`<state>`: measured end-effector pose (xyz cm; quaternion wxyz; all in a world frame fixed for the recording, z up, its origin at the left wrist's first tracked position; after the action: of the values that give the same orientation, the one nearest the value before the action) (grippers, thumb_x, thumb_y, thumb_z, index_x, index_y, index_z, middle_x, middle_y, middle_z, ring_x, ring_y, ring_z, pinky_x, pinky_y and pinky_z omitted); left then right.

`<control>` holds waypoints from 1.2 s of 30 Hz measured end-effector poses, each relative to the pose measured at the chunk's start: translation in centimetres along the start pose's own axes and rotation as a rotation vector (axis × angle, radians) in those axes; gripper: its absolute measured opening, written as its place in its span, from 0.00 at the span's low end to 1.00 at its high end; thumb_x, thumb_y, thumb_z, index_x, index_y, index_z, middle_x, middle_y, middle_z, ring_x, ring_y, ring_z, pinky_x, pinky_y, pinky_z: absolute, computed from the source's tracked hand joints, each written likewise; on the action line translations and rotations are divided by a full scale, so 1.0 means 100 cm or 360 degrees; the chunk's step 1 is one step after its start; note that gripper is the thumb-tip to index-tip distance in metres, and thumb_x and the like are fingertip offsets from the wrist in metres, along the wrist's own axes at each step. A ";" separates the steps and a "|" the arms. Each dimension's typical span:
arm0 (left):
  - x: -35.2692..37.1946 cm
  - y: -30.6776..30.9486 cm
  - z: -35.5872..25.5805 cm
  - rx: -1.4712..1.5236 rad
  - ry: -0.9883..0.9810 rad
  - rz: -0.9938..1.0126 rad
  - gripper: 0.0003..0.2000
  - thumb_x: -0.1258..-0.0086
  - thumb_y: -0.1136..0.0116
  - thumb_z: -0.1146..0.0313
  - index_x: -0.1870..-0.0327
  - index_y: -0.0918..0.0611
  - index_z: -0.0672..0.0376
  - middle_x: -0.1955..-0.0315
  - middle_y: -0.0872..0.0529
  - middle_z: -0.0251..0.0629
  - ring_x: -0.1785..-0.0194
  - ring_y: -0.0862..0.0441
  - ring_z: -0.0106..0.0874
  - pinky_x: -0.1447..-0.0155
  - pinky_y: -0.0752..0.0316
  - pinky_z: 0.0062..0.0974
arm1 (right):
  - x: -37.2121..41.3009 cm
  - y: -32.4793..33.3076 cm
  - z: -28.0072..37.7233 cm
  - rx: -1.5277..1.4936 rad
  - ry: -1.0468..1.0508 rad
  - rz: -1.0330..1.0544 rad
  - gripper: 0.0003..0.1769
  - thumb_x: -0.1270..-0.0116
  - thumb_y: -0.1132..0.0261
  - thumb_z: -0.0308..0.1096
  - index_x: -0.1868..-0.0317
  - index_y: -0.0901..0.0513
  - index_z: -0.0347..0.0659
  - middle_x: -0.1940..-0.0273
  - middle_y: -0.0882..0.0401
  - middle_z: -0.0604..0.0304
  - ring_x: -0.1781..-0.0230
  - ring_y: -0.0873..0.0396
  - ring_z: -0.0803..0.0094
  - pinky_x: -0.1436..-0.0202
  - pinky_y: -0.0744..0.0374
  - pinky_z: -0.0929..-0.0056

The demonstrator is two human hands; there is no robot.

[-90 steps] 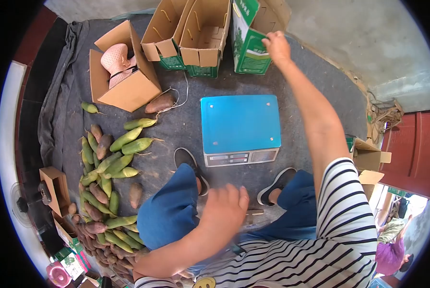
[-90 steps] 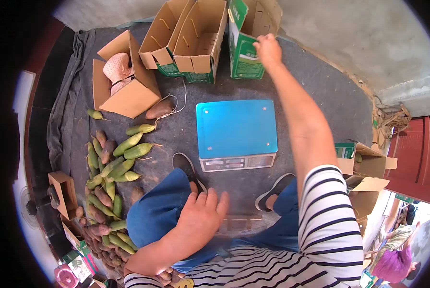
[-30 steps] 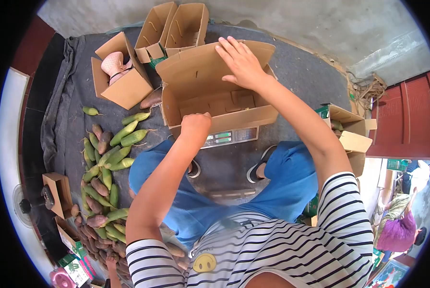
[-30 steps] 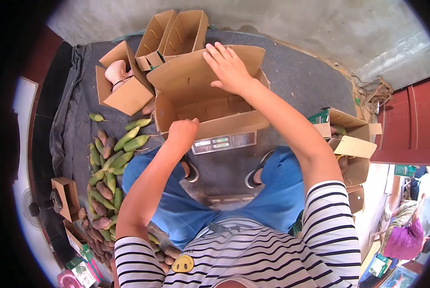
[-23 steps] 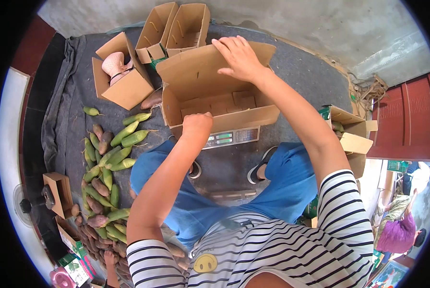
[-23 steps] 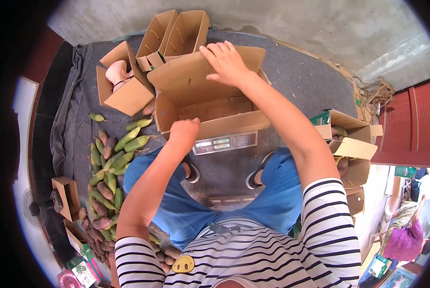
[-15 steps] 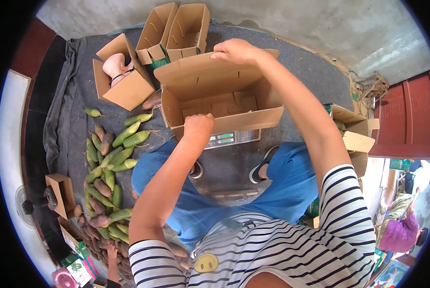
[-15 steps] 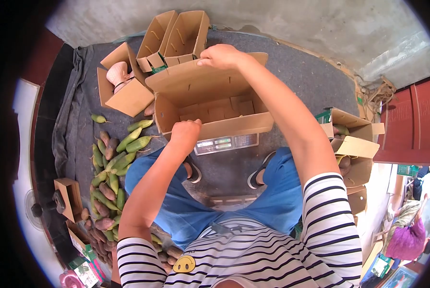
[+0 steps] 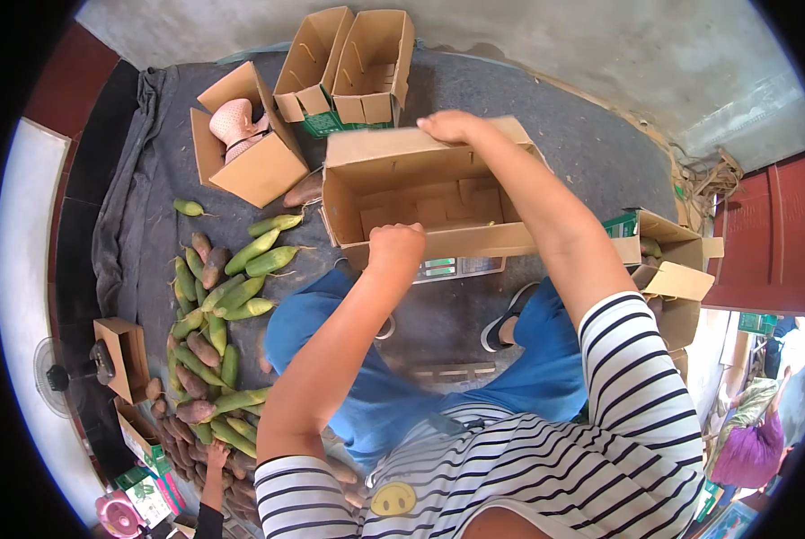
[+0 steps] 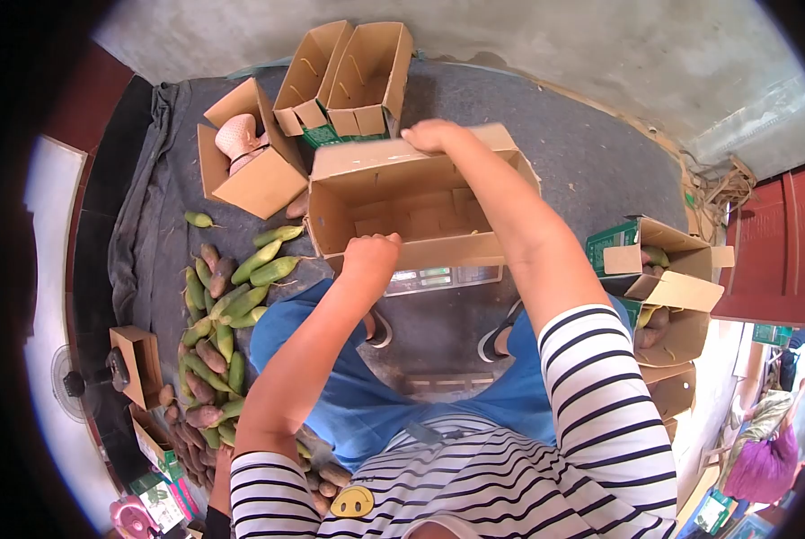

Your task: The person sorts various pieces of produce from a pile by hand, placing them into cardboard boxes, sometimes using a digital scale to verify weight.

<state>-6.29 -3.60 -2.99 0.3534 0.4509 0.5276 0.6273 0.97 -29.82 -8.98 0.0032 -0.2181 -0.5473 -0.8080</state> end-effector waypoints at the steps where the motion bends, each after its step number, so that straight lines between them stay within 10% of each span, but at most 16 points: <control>1: -0.001 -0.002 0.000 0.0006 0.0007 -0.0015 0.06 0.41 0.41 0.72 0.63 0.21 0.57 0.70 0.15 0.40 0.63 0.14 0.37 0.60 0.21 0.34 | -0.012 -0.016 -0.010 -0.0044 0.0002 0.0095 0.29 0.25 0.60 0.53 0.43 0.21 0.44 0.44 0.23 0.48 0.41 0.27 0.48 0.37 0.31 0.51; 4: -0.002 -0.004 0.004 -0.0008 0.0038 -0.0069 0.06 0.42 0.41 0.72 0.63 0.21 0.58 0.70 0.15 0.39 0.64 0.14 0.36 0.61 0.21 0.34 | 0.010 0.008 0.010 -0.0131 -0.0278 -0.0027 0.29 0.26 0.58 0.52 0.50 0.17 0.39 0.42 0.24 0.47 0.39 0.29 0.50 0.35 0.33 0.53; 11: -0.001 -0.001 0.004 -0.0098 0.0010 -0.0164 0.07 0.42 0.40 0.72 0.64 0.22 0.58 0.71 0.15 0.37 0.65 0.14 0.35 0.62 0.21 0.32 | 0.043 0.046 0.024 0.0354 0.0221 -0.1264 0.19 0.30 0.47 0.42 0.46 0.19 0.44 0.43 0.23 0.53 0.37 0.30 0.56 0.34 0.32 0.57; 20: 0.001 0.005 0.003 -0.0096 0.0043 -0.0216 0.20 0.43 0.39 0.72 0.48 0.25 0.58 0.65 0.17 0.38 0.60 0.16 0.34 0.59 0.24 0.33 | 0.326 0.204 0.157 -0.0597 0.0923 -0.1585 0.11 0.30 0.41 0.34 0.53 0.18 0.40 0.55 0.19 0.58 0.57 0.23 0.71 0.54 0.25 0.74; 36: -0.003 -0.015 -0.013 -0.0152 0.0136 -0.0527 0.16 0.38 0.45 0.67 0.48 0.24 0.56 0.63 0.20 0.41 0.58 0.21 0.39 0.52 0.29 0.51 | 0.574 0.255 0.095 -0.0950 0.1364 -0.2207 0.12 0.31 0.40 0.37 0.53 0.20 0.39 0.58 0.20 0.59 0.60 0.22 0.71 0.60 0.26 0.74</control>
<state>-7.48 -4.00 -4.60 0.4503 0.3133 0.5787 0.6034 -41.49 -18.23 36.89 -0.3415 0.4961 -0.2736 -0.7499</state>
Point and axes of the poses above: each hand's wrist, its own x-axis away from the middle knuckle, its own y-axis out of the back of the hand, z = x × y, the point moved 3 cm from there along -x, towards the middle knuckle
